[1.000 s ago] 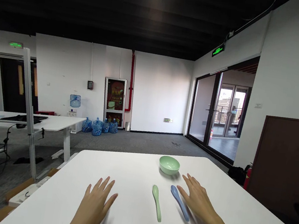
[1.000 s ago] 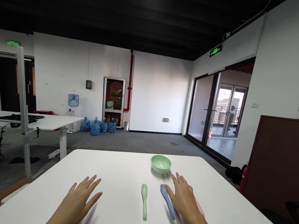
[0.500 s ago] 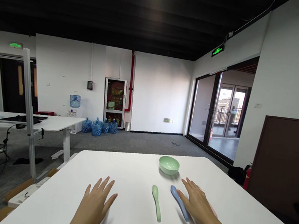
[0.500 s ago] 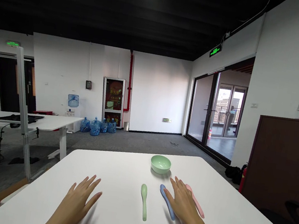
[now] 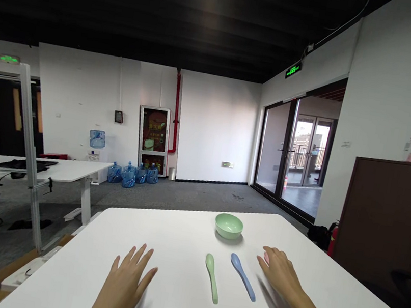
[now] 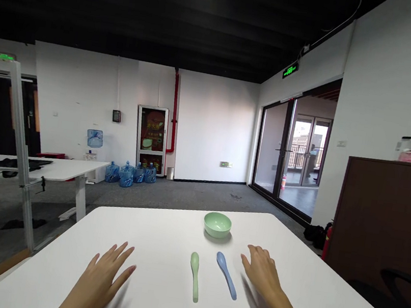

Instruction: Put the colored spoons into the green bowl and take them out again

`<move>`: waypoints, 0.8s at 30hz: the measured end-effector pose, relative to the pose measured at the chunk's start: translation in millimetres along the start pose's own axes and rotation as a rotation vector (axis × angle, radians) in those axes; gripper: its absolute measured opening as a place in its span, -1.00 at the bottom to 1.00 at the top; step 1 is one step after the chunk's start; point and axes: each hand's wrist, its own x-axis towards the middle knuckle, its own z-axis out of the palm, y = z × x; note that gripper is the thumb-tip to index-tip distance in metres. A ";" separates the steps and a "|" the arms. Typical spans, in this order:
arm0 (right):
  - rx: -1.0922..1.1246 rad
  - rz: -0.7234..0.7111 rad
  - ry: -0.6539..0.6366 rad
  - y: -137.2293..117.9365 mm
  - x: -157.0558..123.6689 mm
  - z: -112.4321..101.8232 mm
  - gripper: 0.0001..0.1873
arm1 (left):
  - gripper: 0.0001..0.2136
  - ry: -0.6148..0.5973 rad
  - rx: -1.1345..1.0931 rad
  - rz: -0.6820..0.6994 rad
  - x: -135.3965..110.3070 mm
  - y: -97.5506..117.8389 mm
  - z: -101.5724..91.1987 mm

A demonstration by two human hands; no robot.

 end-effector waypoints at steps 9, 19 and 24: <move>-0.115 0.210 -0.125 42.8 -3.4 14.2 -0.59 | -0.45 0.005 -0.024 0.003 1.3 1.2 2.8; 0.022 0.234 -0.193 52.1 -6.8 20.3 -0.66 | -0.46 0.031 -0.047 0.009 0.0 -0.1 4.7; 0.082 0.227 -0.172 40.0 7.2 10.6 -0.52 | -0.46 0.025 -0.045 0.013 0.6 0.0 6.7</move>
